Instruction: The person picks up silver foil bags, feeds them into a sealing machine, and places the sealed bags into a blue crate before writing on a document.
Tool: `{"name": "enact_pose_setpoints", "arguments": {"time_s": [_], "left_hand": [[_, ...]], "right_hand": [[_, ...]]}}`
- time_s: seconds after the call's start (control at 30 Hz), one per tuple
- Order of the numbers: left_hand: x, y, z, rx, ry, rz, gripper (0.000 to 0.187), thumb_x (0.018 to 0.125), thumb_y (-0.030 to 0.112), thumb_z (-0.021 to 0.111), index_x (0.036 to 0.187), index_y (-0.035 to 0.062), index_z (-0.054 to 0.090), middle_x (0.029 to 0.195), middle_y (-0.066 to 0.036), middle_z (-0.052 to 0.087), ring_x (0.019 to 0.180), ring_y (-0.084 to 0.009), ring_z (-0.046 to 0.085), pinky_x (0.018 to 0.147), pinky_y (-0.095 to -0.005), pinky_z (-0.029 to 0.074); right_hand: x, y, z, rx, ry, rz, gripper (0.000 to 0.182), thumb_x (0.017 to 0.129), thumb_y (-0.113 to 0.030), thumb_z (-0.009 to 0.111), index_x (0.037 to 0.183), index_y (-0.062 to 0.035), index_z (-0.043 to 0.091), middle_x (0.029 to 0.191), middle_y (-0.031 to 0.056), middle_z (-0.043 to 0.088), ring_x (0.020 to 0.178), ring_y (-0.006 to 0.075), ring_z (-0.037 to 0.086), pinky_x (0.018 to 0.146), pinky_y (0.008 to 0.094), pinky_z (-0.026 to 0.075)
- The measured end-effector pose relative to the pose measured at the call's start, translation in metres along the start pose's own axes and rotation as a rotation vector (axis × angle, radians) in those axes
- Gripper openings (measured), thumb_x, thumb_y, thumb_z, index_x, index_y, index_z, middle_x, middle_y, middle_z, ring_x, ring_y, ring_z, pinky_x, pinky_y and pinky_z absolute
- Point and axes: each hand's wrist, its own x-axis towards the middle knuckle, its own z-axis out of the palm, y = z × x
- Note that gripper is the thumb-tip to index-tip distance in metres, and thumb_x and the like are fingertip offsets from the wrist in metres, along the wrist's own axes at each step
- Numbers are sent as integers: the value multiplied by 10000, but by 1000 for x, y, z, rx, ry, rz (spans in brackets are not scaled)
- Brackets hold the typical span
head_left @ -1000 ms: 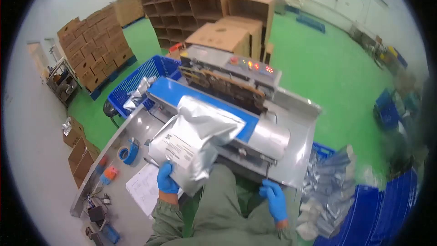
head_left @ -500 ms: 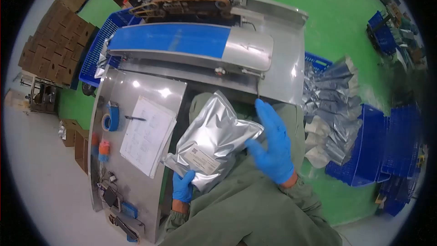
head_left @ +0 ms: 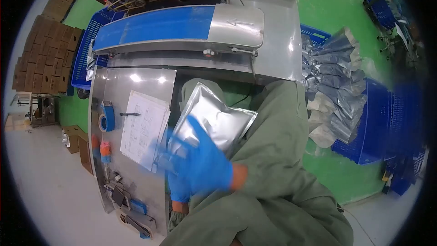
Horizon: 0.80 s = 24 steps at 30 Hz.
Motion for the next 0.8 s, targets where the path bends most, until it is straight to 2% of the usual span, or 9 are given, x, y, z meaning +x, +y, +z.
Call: {"name": "enact_pose_setpoints", "arguments": {"time_s": [0.07,0.13,0.2,0.27,0.4,0.43,0.5,0.67,0.8], "left_hand": [[1,-12,-2,-836,-45,-249,523,817,88,597,1286,1,380,1186,-92,507,1035,-218,528,885,-339,447],[28,-26,-14,-740,-35,-105,528,800,60,597,1277,-6,381,1198,-99,499,1076,-239,505,914,-334,426],[39,-18,-29,-247,403,33,534,796,39,580,1288,0,377,1215,-111,493,1148,-250,463,956,-350,395],[66,33,-25,-170,546,227,495,802,36,565,1270,12,406,1223,-120,484,1168,-244,438,959,-353,380],[127,110,6,97,126,279,359,816,152,606,1148,25,556,1103,-134,571,1031,-231,543,876,-359,424],[149,116,21,194,74,323,338,809,205,625,1090,21,585,1050,-141,587,994,-236,560,854,-353,432],[183,130,45,382,-24,374,350,794,290,658,991,5,611,972,-136,606,910,-212,576,787,-320,449],[232,136,58,359,-266,198,380,768,352,692,896,3,613,816,-90,609,759,-153,563,676,-282,458],[246,131,52,392,-265,175,332,782,338,664,831,13,616,744,-105,598,672,-192,560,643,-315,463]], "right_hand": [[-12,30,37,-108,-213,59,645,822,-483,467,1357,-132,389,1366,46,413,1265,225,365,1083,555,135],[-11,27,42,-177,-238,49,635,834,-478,464,1361,-133,385,1340,51,438,1256,225,375,1074,558,157],[-20,27,43,-92,-206,55,574,853,-437,458,1314,-95,442,1334,85,456,1268,256,376,1086,551,116],[-28,34,43,120,-113,21,517,839,-411,507,1253,-101,509,1250,92,500,1207,261,419,1076,534,178],[-25,82,-20,78,401,465,342,784,-240,562,1040,-12,546,1016,171,580,906,354,548,850,397,417],[-44,108,-1,117,370,654,384,838,-313,541,1055,3,563,1014,198,599,896,383,559,799,409,444],[-70,159,1,404,-216,953,457,871,-404,516,1030,15,601,947,197,622,813,361,576,748,393,456],[-93,166,1,778,-278,1051,399,858,-382,554,860,8,641,788,115,618,701,178,531,683,309,437],[-96,149,-1,978,136,1023,203,845,-218,610,810,-18,627,765,27,604,734,95,528,684,256,437]]}}
